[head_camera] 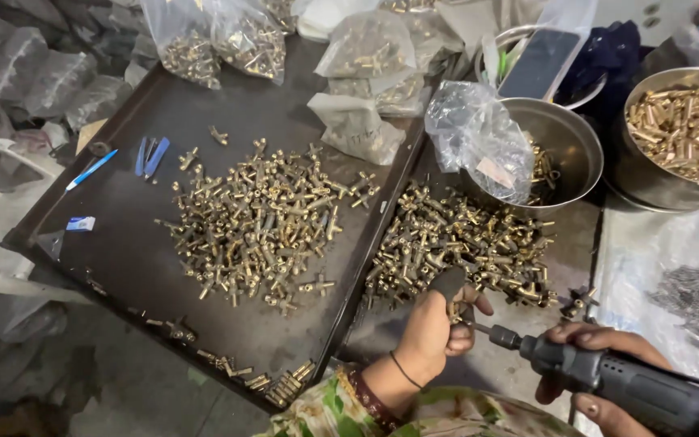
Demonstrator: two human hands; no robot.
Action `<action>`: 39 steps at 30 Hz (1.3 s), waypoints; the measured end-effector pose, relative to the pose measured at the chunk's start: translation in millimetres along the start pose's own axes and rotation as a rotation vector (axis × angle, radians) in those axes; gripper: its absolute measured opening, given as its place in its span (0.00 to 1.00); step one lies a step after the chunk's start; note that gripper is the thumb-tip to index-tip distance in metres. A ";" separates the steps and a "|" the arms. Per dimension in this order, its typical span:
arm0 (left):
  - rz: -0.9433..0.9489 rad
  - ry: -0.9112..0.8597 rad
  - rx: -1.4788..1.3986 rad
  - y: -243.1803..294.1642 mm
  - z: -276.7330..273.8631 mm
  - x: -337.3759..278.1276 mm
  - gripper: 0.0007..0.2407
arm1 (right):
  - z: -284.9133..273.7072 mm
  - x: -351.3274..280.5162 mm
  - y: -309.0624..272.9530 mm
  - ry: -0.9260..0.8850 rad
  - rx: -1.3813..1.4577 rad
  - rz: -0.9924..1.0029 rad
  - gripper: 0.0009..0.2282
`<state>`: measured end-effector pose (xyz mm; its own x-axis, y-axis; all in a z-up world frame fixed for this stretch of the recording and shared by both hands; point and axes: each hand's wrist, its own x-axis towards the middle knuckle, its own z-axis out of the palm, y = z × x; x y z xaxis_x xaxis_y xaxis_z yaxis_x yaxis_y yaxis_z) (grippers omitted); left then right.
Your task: The recorder is assembling small brass valves or fittings using an electric screwdriver at a workbench.
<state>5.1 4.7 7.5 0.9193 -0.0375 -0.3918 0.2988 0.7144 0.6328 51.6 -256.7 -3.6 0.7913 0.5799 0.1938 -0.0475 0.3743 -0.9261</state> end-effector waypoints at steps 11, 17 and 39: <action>0.046 -0.002 -0.058 -7.4 -1.3 9.5 0.19 | -4.0 -2.8 6.3 0.099 0.023 0.022 0.23; 0.100 -0.052 -0.019 -6.6 -6.3 6.6 0.14 | -29.8 -1.9 18.5 0.025 -0.097 -0.036 0.25; 0.828 0.616 1.727 80.1 -72.3 -1.6 0.16 | -30.1 -4.4 49.0 -0.143 -0.297 -0.152 0.23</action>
<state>9.1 112.6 10.5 0.8559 0.3515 0.3794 0.1598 -0.8775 0.4522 64.2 -262.7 -59.6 0.6814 0.6370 0.3605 0.2599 0.2498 -0.9328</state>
